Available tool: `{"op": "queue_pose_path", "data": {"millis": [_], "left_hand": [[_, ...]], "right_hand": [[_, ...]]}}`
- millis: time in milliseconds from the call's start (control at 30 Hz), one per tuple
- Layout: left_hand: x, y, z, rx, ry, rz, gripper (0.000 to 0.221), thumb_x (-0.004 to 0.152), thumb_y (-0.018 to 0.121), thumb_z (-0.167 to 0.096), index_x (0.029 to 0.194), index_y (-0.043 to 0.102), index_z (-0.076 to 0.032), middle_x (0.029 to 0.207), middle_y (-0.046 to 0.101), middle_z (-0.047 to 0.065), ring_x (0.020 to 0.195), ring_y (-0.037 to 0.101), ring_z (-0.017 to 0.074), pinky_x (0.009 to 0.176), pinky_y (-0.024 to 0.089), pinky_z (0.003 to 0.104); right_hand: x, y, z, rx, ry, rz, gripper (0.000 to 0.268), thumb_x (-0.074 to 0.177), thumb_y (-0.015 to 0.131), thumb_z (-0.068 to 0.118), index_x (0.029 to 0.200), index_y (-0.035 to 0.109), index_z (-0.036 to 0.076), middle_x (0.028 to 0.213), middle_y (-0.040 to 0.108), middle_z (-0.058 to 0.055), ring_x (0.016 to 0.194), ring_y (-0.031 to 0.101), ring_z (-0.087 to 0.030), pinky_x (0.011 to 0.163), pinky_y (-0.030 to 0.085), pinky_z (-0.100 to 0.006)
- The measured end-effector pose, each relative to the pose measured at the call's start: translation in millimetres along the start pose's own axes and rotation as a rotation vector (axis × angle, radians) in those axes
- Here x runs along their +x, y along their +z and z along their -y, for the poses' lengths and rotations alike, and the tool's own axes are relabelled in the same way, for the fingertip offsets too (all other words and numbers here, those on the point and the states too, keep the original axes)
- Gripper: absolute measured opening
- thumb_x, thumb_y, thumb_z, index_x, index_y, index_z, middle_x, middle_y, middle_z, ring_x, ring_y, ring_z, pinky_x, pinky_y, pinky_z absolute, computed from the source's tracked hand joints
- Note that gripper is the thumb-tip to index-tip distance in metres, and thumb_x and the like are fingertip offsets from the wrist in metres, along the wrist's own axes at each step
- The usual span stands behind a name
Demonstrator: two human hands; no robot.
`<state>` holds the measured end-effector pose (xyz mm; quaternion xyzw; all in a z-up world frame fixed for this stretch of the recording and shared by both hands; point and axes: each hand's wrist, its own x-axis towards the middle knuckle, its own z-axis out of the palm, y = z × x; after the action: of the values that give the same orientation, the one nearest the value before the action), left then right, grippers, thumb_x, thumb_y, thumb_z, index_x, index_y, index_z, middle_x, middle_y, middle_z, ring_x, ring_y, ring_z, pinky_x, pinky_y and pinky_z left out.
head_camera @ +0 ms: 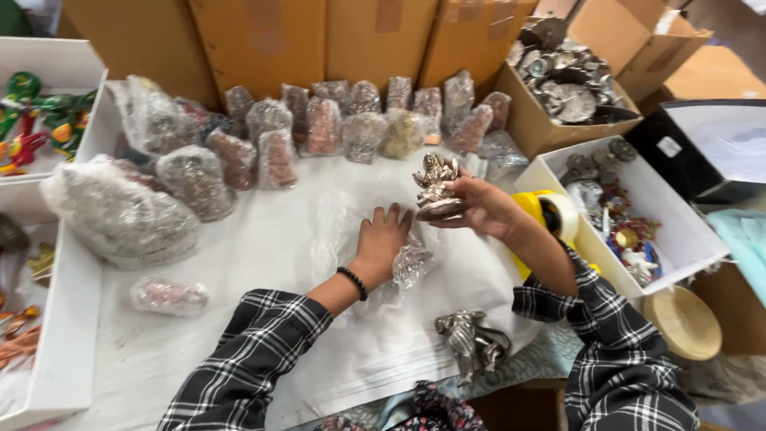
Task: The person wipes a small silver figurine with a white cloth, turning it to clean all sides. They then place the figurine on a sheet of bubble wrap, wrap it, and secure the package with tape from a yellow dispenser.
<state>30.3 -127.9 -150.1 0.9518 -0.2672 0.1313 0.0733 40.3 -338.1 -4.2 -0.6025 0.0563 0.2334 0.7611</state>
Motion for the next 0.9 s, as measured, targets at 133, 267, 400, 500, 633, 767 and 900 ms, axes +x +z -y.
{"op": "queue_pose_path", "data": {"millis": [133, 267, 400, 500, 633, 767, 900], "left_hand": [[21, -28, -34, -0.007, -0.188, 0.139, 0.091, 0.082, 0.059, -0.073, 0.141, 0.051, -0.005, 0.144, 0.044, 0.013, 0.127, 0.042, 0.032, 0.094, 0.045, 0.051], [5, -98, -39, -0.175, -0.246, 0.234, 0.115, 0.069, 0.064, -0.087, 0.145, 0.049, -0.002, 0.145, 0.044, 0.015, 0.131, 0.039, 0.033, 0.102, 0.042, 0.053], [-2, -77, 0, -0.251, -0.206, 0.163, 0.12, 0.07, 0.059, -0.091, 0.146, 0.045, 0.001, 0.152, 0.038, 0.018, 0.143, 0.026, 0.0377, 0.11, 0.03, 0.059], [-8, -57, 37, -0.291, -0.121, 0.199, 0.125, 0.07, 0.056, -0.094, 0.149, 0.041, 0.001, 0.159, 0.03, 0.019, 0.15, 0.015, 0.0396, 0.113, 0.019, 0.063], [-21, -70, 68, -0.209, -0.025, 0.318, 0.131, 0.066, 0.05, -0.099, 0.154, 0.036, -0.003, 0.162, 0.028, 0.021, 0.153, 0.009, 0.039, 0.117, 0.01, 0.066], [-33, -85, 80, -0.116, -0.051, 0.409, 0.133, 0.063, 0.047, -0.101, 0.155, 0.037, -0.006, 0.163, 0.033, 0.017, 0.156, 0.012, 0.0372, 0.12, 0.009, 0.067], [-33, -71, 93, -0.144, -0.052, 0.355, 0.142, 0.057, 0.05, -0.104, 0.158, 0.026, -0.007, 0.164, 0.031, 0.014, 0.154, 0.011, 0.0381, 0.117, 0.009, 0.067]], "right_hand": [[5, -7, -26, 0.351, -0.014, 0.048, 0.05, 0.092, 0.068, 0.017, 0.137, 0.047, 0.01, 0.13, 0.065, -0.018, 0.121, 0.066, -0.038, 0.095, 0.048, -0.072], [3, 17, -46, 0.382, -0.214, -0.071, 0.058, 0.09, 0.067, 0.015, 0.141, 0.042, 0.02, 0.13, 0.064, -0.012, 0.12, 0.065, -0.036, 0.095, 0.053, -0.072], [-7, 24, -55, 0.322, -0.283, -0.327, 0.076, 0.085, 0.065, 0.005, 0.143, 0.026, 0.035, 0.131, 0.061, -0.006, 0.117, 0.064, -0.031, 0.09, 0.054, -0.066], [-3, 13, -75, 0.074, -0.446, -0.256, 0.084, 0.085, 0.068, 0.0, 0.152, 0.026, 0.029, 0.132, 0.062, -0.008, 0.115, 0.064, -0.027, 0.094, 0.055, -0.052], [-14, 37, -65, -0.774, -0.879, -0.202, 0.084, 0.08, 0.08, -0.003, 0.15, 0.038, 0.015, 0.136, 0.062, -0.014, 0.123, 0.06, -0.025, 0.103, 0.047, -0.036], [-28, 65, -52, -0.927, -0.631, -0.176, 0.074, 0.08, 0.078, 0.001, 0.146, 0.049, 0.02, 0.129, 0.068, -0.01, 0.111, 0.07, -0.024, 0.096, 0.056, -0.033], [-16, 64, -64, -1.585, -1.012, -0.113, 0.068, 0.079, 0.072, 0.003, 0.142, 0.057, 0.023, 0.142, 0.059, -0.018, 0.123, 0.058, -0.038, 0.103, 0.048, -0.047]]}}
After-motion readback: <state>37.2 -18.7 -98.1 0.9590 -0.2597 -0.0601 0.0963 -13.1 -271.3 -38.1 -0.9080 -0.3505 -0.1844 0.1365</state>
